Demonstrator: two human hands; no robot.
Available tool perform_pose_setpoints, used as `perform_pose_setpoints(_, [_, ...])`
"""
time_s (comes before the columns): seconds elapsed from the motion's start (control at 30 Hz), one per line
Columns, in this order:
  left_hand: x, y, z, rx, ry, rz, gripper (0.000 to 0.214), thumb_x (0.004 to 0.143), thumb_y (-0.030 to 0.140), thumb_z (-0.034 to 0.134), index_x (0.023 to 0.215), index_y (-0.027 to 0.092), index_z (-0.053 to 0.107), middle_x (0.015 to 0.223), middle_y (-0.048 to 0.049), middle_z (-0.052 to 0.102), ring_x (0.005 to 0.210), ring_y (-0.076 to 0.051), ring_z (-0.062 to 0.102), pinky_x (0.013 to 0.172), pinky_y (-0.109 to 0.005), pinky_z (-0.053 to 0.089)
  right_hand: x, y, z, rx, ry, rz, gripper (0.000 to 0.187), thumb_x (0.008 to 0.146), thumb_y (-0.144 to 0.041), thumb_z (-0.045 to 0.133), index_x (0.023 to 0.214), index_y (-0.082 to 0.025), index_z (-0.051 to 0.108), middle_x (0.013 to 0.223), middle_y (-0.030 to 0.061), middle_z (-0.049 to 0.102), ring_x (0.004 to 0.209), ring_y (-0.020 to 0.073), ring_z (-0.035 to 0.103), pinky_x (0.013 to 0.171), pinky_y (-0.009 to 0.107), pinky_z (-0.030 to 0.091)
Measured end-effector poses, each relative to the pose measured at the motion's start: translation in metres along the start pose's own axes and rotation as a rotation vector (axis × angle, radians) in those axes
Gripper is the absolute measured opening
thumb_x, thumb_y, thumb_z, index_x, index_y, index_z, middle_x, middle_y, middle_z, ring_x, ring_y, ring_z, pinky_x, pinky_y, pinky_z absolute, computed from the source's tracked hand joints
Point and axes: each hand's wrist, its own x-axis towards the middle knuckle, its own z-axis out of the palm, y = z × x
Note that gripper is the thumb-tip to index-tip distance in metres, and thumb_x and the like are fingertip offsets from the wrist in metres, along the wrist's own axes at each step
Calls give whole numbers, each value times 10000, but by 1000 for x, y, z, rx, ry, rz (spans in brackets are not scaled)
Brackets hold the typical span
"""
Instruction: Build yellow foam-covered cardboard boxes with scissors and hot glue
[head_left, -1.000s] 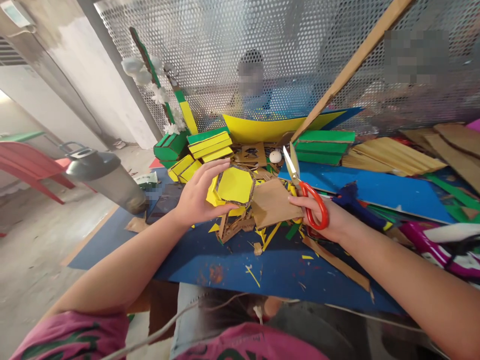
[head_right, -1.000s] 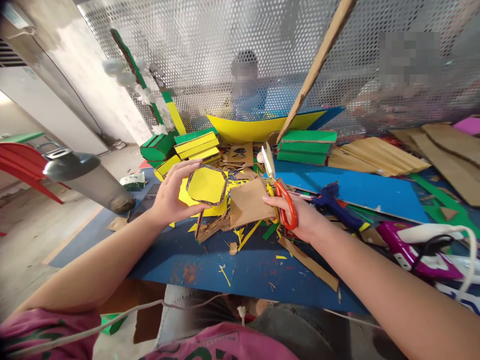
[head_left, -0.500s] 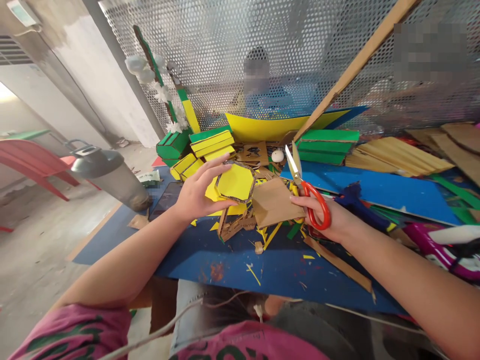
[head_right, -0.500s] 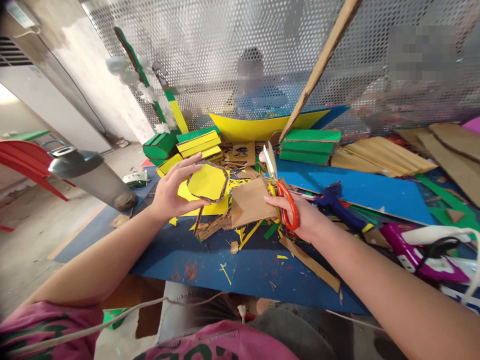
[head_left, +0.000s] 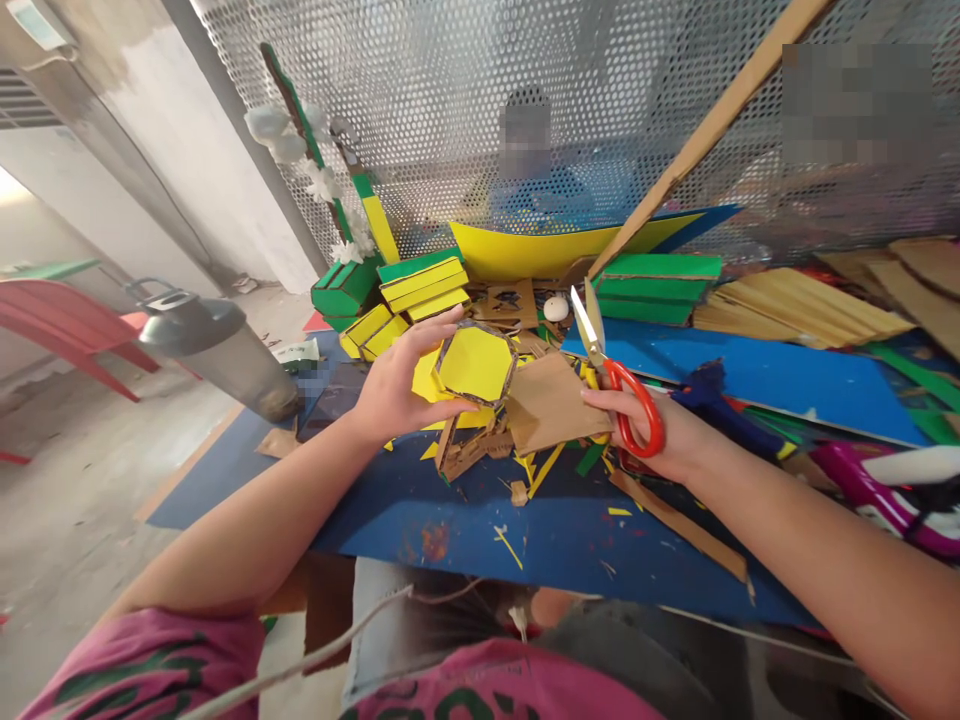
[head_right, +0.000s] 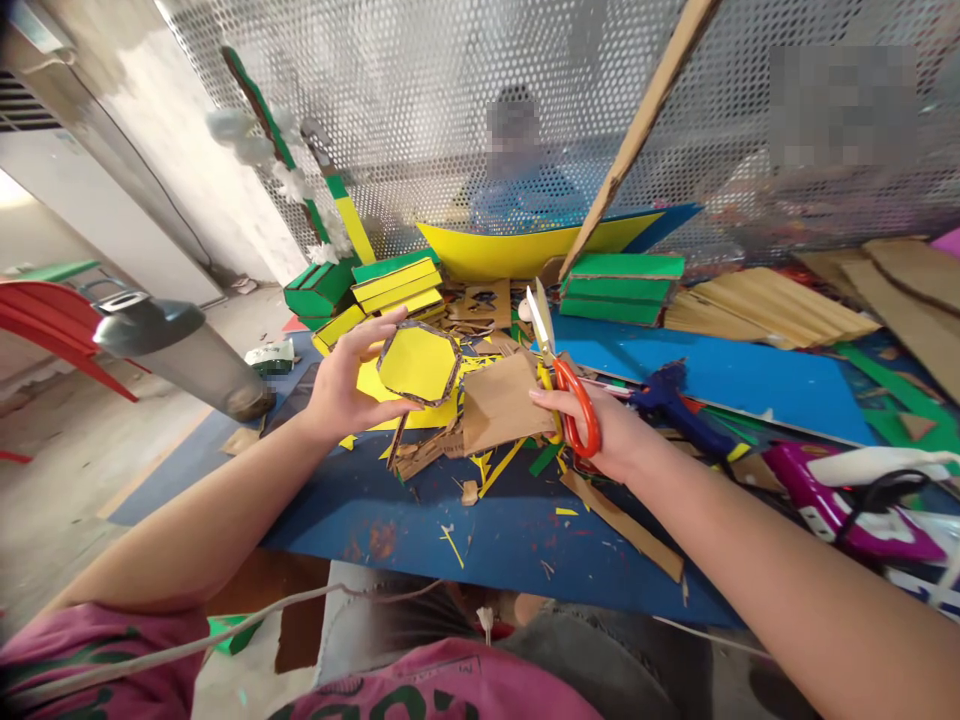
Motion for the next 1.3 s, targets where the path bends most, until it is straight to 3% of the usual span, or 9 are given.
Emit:
perform_pose_setpoints(0.13, [1,-2,-1,36,-6,0,1108,863,741,952,1740,332,413,1695,-226,640,1568,-414,670,1116,-556,716,0,0,0,-19,-6,-3,346,722,-328,1081,911,-238,805,813,-5,777,671,150,647,613,279,565])
perform_pose_setpoints(0.23, [3,-1,-2,78,2,19,1117,854,746,954,1743,318,432,1638,-223,667,1529,-418,675,1155,-596,690,1,0,0,-20,2,-2,381,700,-341,1095,912,-237,796,771,-20,748,653,145,631,600,272,555])
perform_pose_setpoints(0.4, [6,4,-4,116,-3,35,948,893,726,930,1656,326,536,1615,-204,682,1493,-428,693,1234,-687,608,2,0,-1,4,-4,22,408,686,-335,1114,910,-240,787,767,-36,742,599,116,576,594,269,564])
perform_pose_setpoints(0.53, [6,6,-5,104,-15,36,869,918,707,917,1609,318,562,1660,-208,664,1534,-421,681,1242,-672,603,1,0,-1,-8,16,7,347,714,-305,1096,862,-247,788,716,-32,720,596,128,569,592,273,564])
perform_pose_setpoints(0.73, [4,4,-5,74,-32,-11,876,892,732,929,1551,299,548,1701,-242,631,1564,-430,669,1177,-638,654,2,0,-1,-16,-4,6,341,722,-315,1071,949,-241,828,845,14,803,756,190,722,690,300,610])
perform_pose_setpoints(0.9, [4,3,-4,42,-17,-23,876,895,735,925,1534,293,520,1691,-261,630,1569,-425,668,1102,-608,703,1,0,-1,-16,-7,2,340,724,-312,1079,924,-243,813,764,-15,748,698,171,677,680,301,603])
perform_pose_setpoints(1.03, [4,3,-2,-13,-11,-32,934,874,732,945,1561,284,498,1700,-275,618,1591,-430,652,1057,-572,734,-1,-2,3,-8,-11,-4,364,696,-314,1089,912,-247,804,823,-7,789,684,158,668,657,286,608])
perform_pose_setpoints(1.3, [4,5,-2,-46,-10,-61,993,885,695,957,1644,280,472,1703,-267,619,1607,-429,646,1095,-544,738,-2,-4,4,2,5,7,331,700,-281,1069,925,-251,827,844,5,815,726,177,713,652,277,616])
